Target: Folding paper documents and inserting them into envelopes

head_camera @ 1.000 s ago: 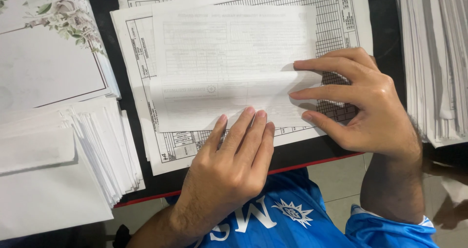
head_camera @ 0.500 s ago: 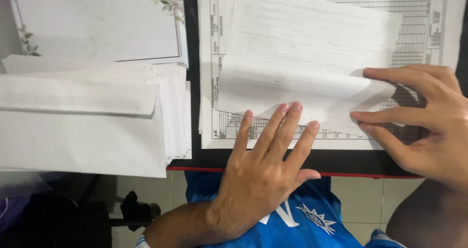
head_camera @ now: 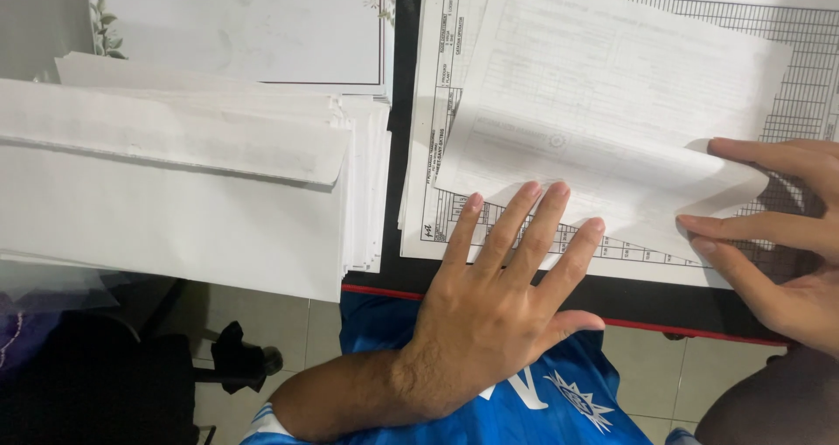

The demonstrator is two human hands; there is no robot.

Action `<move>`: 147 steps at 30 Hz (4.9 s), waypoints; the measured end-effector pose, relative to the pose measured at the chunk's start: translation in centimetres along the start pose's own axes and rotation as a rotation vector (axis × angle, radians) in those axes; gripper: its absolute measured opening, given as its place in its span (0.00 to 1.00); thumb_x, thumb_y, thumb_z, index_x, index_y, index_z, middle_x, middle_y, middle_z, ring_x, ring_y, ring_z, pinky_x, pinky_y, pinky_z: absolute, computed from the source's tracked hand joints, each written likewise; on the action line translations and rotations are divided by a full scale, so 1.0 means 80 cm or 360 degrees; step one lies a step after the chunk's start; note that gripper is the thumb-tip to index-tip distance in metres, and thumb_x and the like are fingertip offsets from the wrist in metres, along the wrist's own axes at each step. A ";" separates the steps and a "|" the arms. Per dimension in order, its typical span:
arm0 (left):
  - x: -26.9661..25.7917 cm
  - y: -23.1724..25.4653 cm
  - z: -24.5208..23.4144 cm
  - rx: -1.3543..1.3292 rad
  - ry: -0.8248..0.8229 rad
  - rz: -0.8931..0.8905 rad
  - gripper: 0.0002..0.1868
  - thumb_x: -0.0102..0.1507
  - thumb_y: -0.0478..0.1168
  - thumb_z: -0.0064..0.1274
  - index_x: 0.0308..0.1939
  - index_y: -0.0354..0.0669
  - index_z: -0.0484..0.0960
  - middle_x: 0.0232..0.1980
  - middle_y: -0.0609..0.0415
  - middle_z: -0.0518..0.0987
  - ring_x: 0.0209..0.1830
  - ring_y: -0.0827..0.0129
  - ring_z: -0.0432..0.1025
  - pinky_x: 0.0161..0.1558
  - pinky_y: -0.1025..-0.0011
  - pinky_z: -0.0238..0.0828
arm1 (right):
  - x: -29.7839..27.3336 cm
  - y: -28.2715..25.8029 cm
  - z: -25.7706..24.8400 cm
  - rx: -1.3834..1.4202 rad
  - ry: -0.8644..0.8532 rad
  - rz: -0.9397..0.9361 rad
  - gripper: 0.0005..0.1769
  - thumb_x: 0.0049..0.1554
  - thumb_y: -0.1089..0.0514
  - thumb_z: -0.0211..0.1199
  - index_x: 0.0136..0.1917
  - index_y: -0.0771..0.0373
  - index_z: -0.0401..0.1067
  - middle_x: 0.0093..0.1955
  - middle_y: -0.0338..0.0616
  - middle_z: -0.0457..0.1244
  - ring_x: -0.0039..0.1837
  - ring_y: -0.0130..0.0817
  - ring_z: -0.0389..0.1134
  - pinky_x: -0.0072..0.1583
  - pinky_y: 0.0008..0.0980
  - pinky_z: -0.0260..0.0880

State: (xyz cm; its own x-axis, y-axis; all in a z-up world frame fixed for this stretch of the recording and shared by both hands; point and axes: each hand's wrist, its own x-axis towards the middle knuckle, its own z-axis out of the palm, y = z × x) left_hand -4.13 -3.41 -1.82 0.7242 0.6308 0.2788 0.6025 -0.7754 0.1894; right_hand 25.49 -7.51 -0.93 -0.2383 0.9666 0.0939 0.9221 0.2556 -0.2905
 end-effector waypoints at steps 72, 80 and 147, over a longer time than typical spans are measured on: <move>0.008 0.003 0.002 -0.0068 -0.0003 -0.0016 0.34 0.67 0.67 0.56 0.72 0.59 0.73 0.74 0.46 0.70 0.74 0.50 0.65 0.70 0.42 0.62 | 0.019 -0.004 -0.024 -0.1302 -0.0298 0.0111 0.40 0.42 0.14 0.54 0.60 0.30 0.78 0.84 0.39 0.63 0.84 0.47 0.62 0.78 0.38 0.70; 0.006 0.001 -0.002 -0.0100 0.0045 -0.0033 0.34 0.66 0.66 0.61 0.70 0.58 0.75 0.73 0.46 0.71 0.74 0.52 0.65 0.70 0.44 0.63 | -0.007 0.015 -0.006 -0.1058 -0.0219 0.0258 0.41 0.46 0.18 0.56 0.61 0.42 0.81 0.84 0.48 0.66 0.83 0.49 0.65 0.78 0.39 0.69; 0.004 -0.005 0.004 -0.0355 0.0120 -0.0078 0.24 0.64 0.61 0.57 0.60 0.59 0.81 0.73 0.48 0.68 0.75 0.53 0.61 0.72 0.33 0.51 | 0.149 -0.063 -0.016 -0.0432 -0.0269 -0.0627 0.41 0.66 0.26 0.18 0.83 0.41 0.51 0.89 0.52 0.32 0.88 0.50 0.22 0.77 0.77 0.26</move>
State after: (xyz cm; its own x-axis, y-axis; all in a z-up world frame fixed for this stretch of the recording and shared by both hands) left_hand -4.05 -2.91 -2.12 0.6637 0.6702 0.3321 0.5412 -0.7368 0.4053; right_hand 18.39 2.68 2.85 -0.6093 0.7928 -0.0157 0.7929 0.6093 -0.0037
